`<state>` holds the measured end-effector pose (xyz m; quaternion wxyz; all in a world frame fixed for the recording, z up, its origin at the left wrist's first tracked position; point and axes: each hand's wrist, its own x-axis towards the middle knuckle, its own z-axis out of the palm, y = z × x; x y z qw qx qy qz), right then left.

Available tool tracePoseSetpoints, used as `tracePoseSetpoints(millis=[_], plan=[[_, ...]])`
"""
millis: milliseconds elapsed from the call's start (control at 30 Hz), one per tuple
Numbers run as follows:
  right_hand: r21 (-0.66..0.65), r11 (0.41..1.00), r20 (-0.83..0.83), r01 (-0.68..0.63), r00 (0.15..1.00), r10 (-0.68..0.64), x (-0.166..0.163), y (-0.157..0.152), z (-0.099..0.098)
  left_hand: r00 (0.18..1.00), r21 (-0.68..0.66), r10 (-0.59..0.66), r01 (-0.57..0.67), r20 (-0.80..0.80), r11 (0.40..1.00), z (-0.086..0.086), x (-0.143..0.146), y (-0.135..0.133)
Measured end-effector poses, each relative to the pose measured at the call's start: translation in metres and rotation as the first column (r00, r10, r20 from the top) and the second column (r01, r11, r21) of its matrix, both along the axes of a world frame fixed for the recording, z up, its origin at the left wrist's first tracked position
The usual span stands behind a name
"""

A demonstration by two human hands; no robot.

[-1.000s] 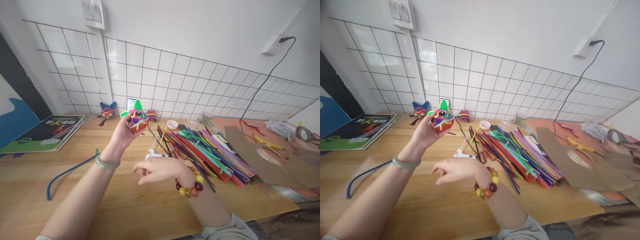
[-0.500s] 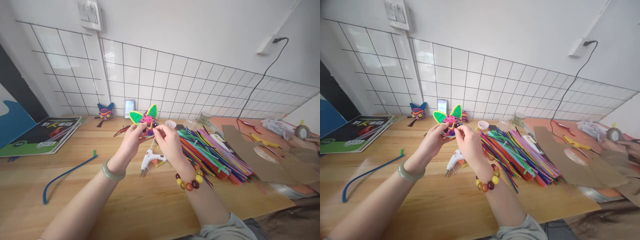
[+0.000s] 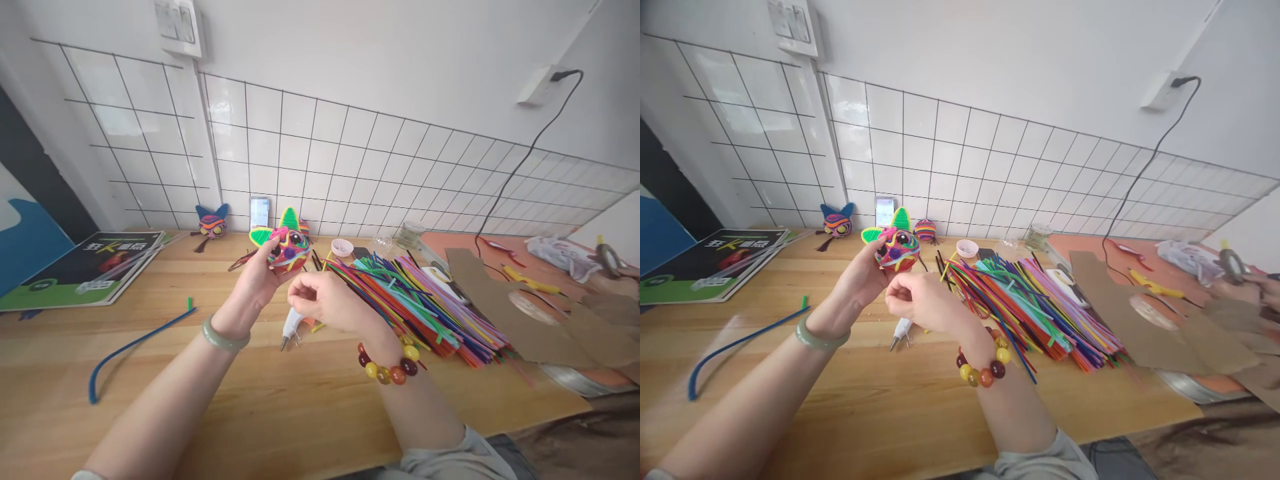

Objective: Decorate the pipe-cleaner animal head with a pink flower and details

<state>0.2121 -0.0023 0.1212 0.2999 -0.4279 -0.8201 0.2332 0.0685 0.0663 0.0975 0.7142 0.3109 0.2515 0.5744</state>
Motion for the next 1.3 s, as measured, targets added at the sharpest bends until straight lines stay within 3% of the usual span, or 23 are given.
tracePoseSetpoints(millis=[67, 167, 267, 433, 533, 633, 800, 867, 933, 1000, 1067, 1167, 1300], plan=[[0.246, 0.961, 0.028, 0.129, 0.990, -0.140, -0.001, 0.006, -0.005, 0.999, -0.020, -0.017, 0.018, 0.034, 1.000, 0.002, 0.000, -0.001], [0.569, 0.801, 0.019, 0.186, 0.971, -0.239, -0.002, 0.019, -0.016, 0.996, -0.055, -0.080, 0.082, 0.049, 0.995, 0.002, 0.003, -0.006], [0.673, 0.724, 0.067, 0.149, 0.963, -0.260, -0.001, 0.026, -0.023, 0.988, -0.074, -0.139, 0.143, 0.063, 0.987, -0.001, 0.009, -0.010], [0.737, 0.661, 0.138, 0.140, 0.927, -0.350, -0.002, 0.030, -0.030, 0.994, -0.124, -0.080, 0.089, 0.079, 0.988, -0.005, 0.014, -0.013], [0.724, 0.675, 0.135, 0.144, 0.930, -0.343, -0.005, 0.032, -0.032, 0.996, -0.129, -0.037, 0.047, 0.079, 0.991, -0.003, 0.014, -0.013], [0.622, 0.764, 0.076, 0.170, 0.959, -0.274, -0.006, 0.031, -0.029, 0.996, -0.108, -0.024, 0.033, 0.083, 0.994, 0.000, 0.010, -0.010], [0.258, 0.966, 0.028, 0.022, 0.999, -0.031, 0.000, 0.018, -0.012, 0.994, -0.165, 0.051, -0.034, 0.098, 0.986, 0.003, -0.006, 0.003], [0.093, 0.992, 0.048, -0.087, 0.995, 0.083, 0.002, 0.012, -0.005, 0.992, -0.186, 0.017, 0.006, 0.123, 0.983, 0.004, -0.012, 0.008], [0.016, 0.990, 0.056, -0.141, 0.989, 0.140, 0.003, 0.008, -0.002, 0.989, -0.185, -0.028, 0.056, 0.148, 0.981, 0.005, -0.017, 0.010], [0.074, 0.991, 0.022, -0.113, 0.994, 0.111, 0.002, 0.008, -0.003, 0.984, -0.172, -0.065, 0.095, 0.168, 0.981, 0.006, -0.019, 0.010], [0.218, 0.976, -0.039, -0.007, 0.999, 0.016, 0.001, 0.011, -0.007, 0.980, -0.157, -0.101, 0.128, 0.169, 0.979, 0.007, -0.019, 0.009], [0.412, 0.898, -0.086, 0.154, 0.988, -0.130, 0.001, 0.018, -0.014, 0.976, -0.134, -0.161, 0.181, 0.146, 0.974, 0.006, -0.016, 0.006], [0.593, 0.782, -0.057, 0.193, 0.979, -0.198, 0.001, 0.025, -0.021, 0.965, -0.124, -0.216, 0.235, 0.151, 0.964, 0.005, -0.010, 0.002]])
